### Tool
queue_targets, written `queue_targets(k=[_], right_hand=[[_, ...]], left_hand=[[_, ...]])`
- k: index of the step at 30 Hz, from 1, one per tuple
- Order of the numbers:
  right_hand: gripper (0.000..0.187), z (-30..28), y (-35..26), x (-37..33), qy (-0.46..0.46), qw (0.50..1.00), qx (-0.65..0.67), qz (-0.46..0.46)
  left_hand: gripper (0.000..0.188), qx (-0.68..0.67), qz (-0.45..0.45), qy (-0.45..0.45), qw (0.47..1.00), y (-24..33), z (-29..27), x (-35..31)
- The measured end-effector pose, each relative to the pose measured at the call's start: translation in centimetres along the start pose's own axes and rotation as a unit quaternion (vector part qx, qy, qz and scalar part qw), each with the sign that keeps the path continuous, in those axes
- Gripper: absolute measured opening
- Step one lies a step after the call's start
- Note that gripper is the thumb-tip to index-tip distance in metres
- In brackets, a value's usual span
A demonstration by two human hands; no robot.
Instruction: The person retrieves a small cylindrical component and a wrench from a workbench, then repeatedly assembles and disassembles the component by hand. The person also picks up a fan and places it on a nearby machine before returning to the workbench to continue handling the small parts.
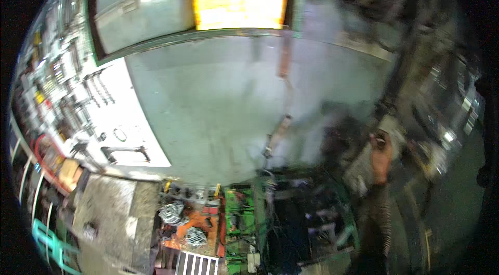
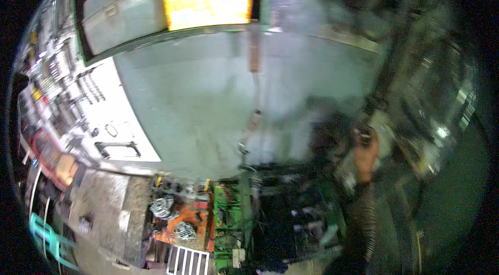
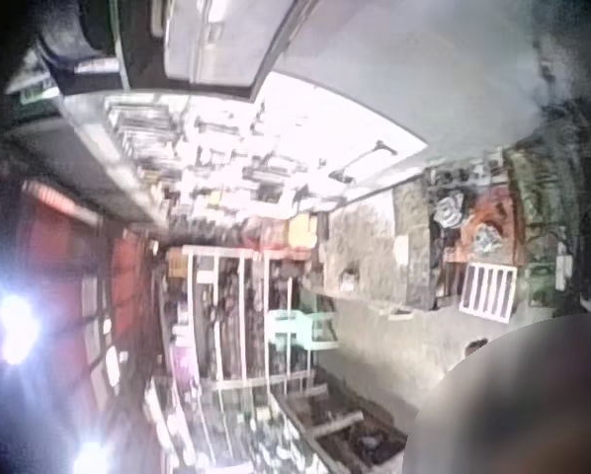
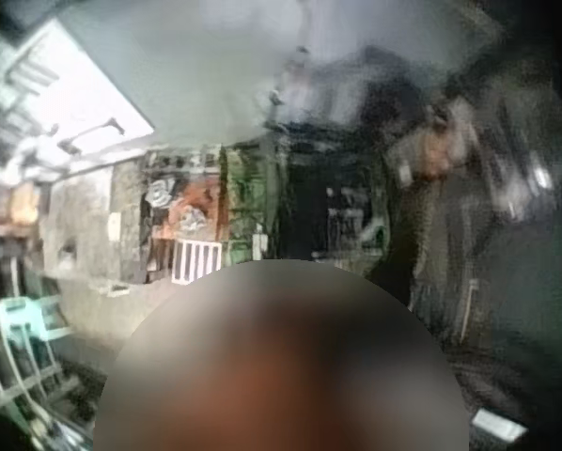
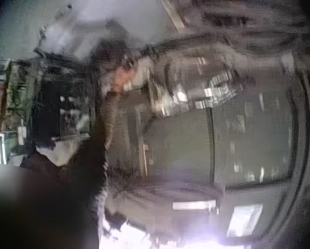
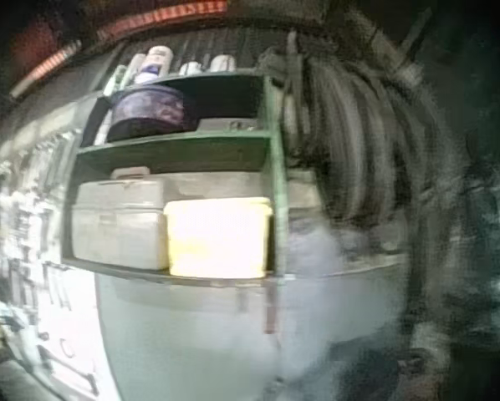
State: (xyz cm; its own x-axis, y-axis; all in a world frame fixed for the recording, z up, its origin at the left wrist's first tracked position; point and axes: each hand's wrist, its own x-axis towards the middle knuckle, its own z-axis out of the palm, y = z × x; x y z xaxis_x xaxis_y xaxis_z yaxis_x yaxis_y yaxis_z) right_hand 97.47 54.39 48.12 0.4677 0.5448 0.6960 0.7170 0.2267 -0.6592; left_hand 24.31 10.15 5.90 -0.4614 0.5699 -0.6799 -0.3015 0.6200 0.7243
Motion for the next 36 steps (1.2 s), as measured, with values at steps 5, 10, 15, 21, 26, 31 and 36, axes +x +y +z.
queue_targets(k=[5,10,15,21,26,31,36], right_hand=[[0.022,2.2,-12.4,-13.8,-0.002,0.996,0.068,-0.056],[0.041,3.5,-23.4,-33.2,-0.349,0.917,0.036,-0.192],[0.052,-0.3,-24.2,-50.1,-0.700,0.712,-0.020,-0.060],[0.046,-6.0,-19.2,-61.5,-0.845,0.505,-0.161,0.065],[0.045,-7.2,-13.8,-64.9,-0.805,0.561,-0.099,0.167],[0.043,-6.7,-8.3,-65.3,-0.761,0.382,-0.037,0.523],[0.041,-3.2,-3.6,-60.1,-0.761,0.406,0.059,0.502]], left_hand=[[0.027,-0.032,-0.057,-0.056,0.996,-3.2,-4.4,-1.1],[0.023,0.086,0.025,-0.128,0.988,-9.4,-15.1,-1.9],[0.025,0.051,-0.002,-0.068,0.996,-13.2,-25.4,-2.2],[0.020,-0.088,-0.117,0.043,0.988,-15.7,-28.9,-3.1],[0.023,-0.066,-0.098,-0.153,0.981,-14.0,-26.8,-5.8],[0.023,-0.004,-0.075,-0.149,0.986,-7.8,-14.2,-3.2],[0.023,0.016,-0.027,-0.105,0.994,-0.8,-1.5,-1.0]])
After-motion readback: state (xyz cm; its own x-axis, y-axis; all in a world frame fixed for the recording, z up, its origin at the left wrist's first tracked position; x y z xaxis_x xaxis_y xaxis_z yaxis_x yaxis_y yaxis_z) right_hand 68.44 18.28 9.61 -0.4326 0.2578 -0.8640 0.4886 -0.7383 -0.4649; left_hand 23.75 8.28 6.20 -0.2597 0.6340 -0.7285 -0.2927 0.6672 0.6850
